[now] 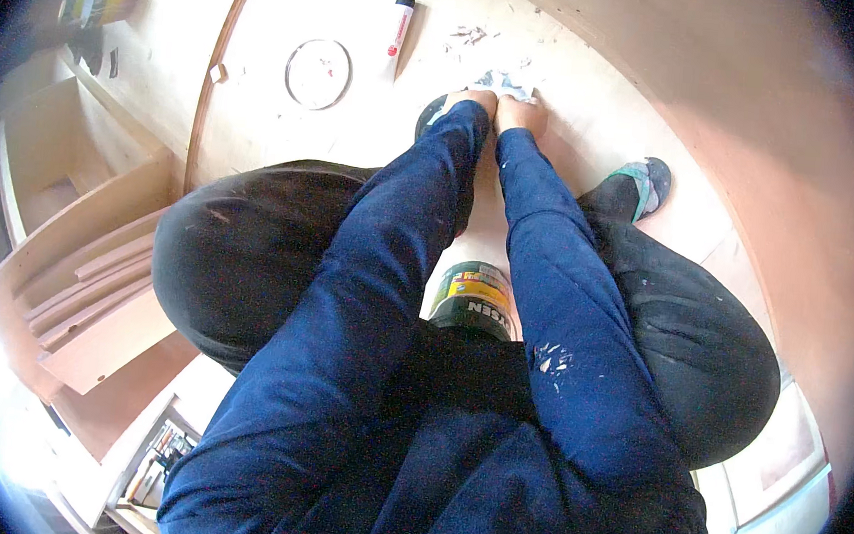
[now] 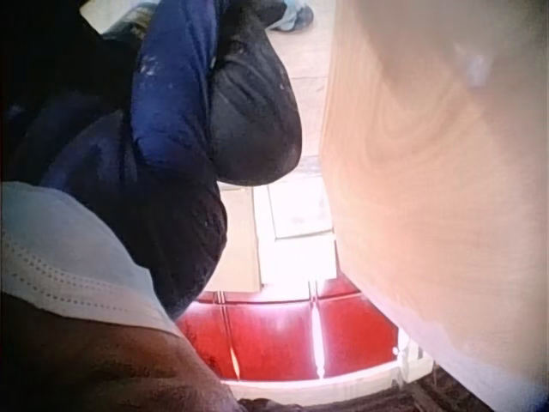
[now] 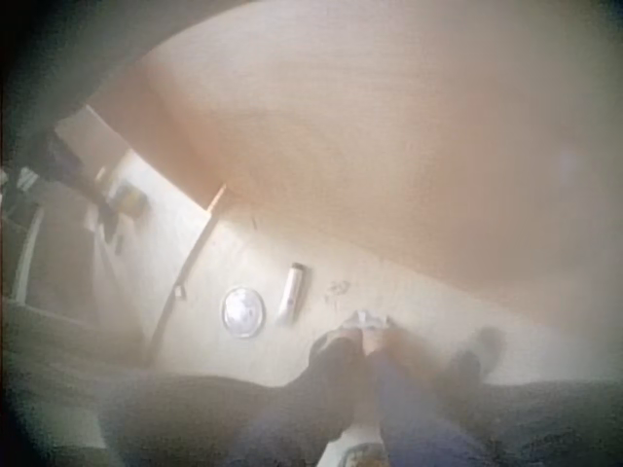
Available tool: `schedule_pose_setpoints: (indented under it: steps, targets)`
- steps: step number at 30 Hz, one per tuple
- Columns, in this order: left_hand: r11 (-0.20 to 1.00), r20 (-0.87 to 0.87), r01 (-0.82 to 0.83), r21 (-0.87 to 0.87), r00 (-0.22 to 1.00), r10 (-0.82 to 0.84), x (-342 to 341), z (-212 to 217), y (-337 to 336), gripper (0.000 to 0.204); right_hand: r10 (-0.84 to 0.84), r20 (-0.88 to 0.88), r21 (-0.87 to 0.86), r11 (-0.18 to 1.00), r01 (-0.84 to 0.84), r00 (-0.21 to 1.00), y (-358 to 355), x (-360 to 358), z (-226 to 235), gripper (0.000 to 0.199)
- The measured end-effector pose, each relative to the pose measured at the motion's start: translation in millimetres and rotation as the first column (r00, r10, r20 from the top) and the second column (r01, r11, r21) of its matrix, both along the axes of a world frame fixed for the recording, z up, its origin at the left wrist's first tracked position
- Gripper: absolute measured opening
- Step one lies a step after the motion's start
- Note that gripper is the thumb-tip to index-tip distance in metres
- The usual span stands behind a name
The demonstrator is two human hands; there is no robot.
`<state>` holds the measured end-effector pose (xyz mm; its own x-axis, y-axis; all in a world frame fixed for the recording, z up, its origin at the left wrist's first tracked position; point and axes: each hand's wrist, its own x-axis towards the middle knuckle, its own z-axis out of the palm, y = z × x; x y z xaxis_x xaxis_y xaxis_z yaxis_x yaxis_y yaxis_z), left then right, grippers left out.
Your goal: Applying wood filler or adhesive to a joint or surface during furniture assembly or repair.
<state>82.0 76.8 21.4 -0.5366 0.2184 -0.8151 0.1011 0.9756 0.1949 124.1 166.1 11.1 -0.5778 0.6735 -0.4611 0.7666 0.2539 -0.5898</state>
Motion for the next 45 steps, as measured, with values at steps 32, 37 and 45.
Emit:
schedule_pose_setpoints:
  steps: [32,37,45]
  targets:
    - [0.956,-0.059,-0.294,0.0,0.954,0.294,5,31,13,0.047,0.118,0.015,-0.039,0.992,-0.118,0.993,18,12,3,0.046]
    - [0.999,-0.017,0.034,-0.006,0.999,-0.034,-17,-9,15,0.044,0.128,0.073,-0.083,0.989,-0.122,0.989,23,-19,-9,0.043]
    - [0.784,-0.282,-0.566,0.256,0.732,0.62,-35,-1,32,0.072,0.154,-0.198,-0.068,0.983,-0.171,0.968,48,-46,17,0.056]
